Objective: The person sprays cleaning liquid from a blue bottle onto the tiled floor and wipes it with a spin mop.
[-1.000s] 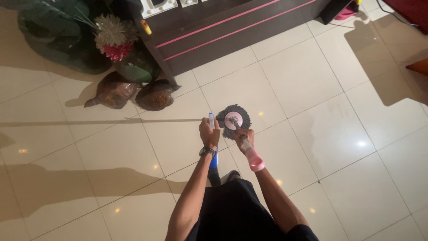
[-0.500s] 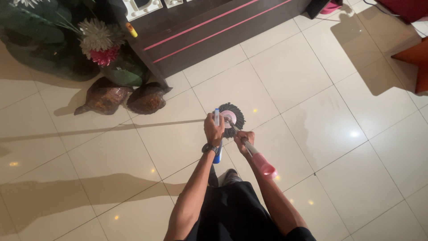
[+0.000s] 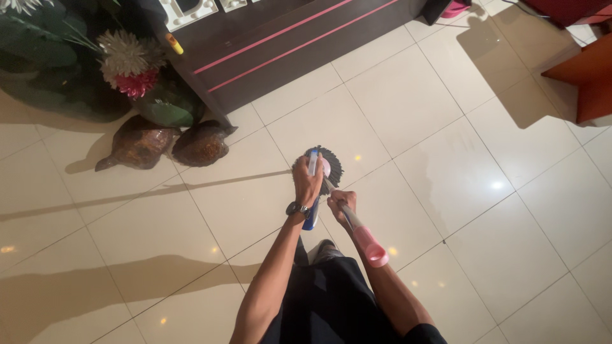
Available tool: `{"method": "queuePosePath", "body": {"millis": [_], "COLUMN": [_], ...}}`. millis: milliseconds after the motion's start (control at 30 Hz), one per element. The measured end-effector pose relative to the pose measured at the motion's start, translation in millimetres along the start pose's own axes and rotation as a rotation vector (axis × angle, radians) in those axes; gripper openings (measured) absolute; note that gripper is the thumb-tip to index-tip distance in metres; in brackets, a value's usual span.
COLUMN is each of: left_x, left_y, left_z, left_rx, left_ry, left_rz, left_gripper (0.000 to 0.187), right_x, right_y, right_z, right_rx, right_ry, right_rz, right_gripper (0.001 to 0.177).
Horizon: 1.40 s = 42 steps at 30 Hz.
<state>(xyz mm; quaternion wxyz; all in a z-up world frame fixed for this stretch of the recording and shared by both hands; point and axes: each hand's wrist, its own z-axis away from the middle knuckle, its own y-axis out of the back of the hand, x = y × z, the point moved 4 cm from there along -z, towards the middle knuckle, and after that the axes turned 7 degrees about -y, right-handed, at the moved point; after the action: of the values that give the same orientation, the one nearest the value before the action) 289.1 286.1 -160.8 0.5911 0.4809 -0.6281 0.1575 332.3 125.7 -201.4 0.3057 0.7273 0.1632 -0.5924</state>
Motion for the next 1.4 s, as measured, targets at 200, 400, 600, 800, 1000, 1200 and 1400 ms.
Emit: {"method": "queuePosePath", "body": {"millis": [200, 400, 600, 800, 1000, 1200, 1400], "left_x": [33, 65, 114, 178, 225, 256, 265], "left_y": [24, 45, 63, 86, 76, 59, 60], "left_z": [23, 75, 125, 190, 267, 347, 390], "left_rx": [-0.215, -0.204, -0.111, -0.191, -0.245, -0.238, -0.135], "left_ry": [0.172, 0.175, 0.037, -0.249, -0.191, -0.131, -0.289], "left_rz": [0.272, 0.349, 0.59, 0.257, 0.247, 0.593, 0.477], "left_gripper": [0.035, 0.031, 0.064, 0.071, 0.068, 0.069, 0.063], "right_x": [19, 14, 24, 3, 22, 57, 74], "right_y": [21, 40, 44, 54, 73, 63, 66], "right_z": [8, 21, 59, 95, 160, 230, 263], "right_rx": [0.064, -0.015, -0.203, -0.152, -0.085, -0.255, -0.301], "right_ry": [0.016, 0.073, 0.022, 0.144, -0.106, -0.207, -0.256], "right_rz": [0.088, 0.099, 0.136, 0.179, 0.386, 0.143, 0.056], "right_gripper": [0.027, 0.026, 0.025, 0.051, 0.046, 0.045, 0.044]}}
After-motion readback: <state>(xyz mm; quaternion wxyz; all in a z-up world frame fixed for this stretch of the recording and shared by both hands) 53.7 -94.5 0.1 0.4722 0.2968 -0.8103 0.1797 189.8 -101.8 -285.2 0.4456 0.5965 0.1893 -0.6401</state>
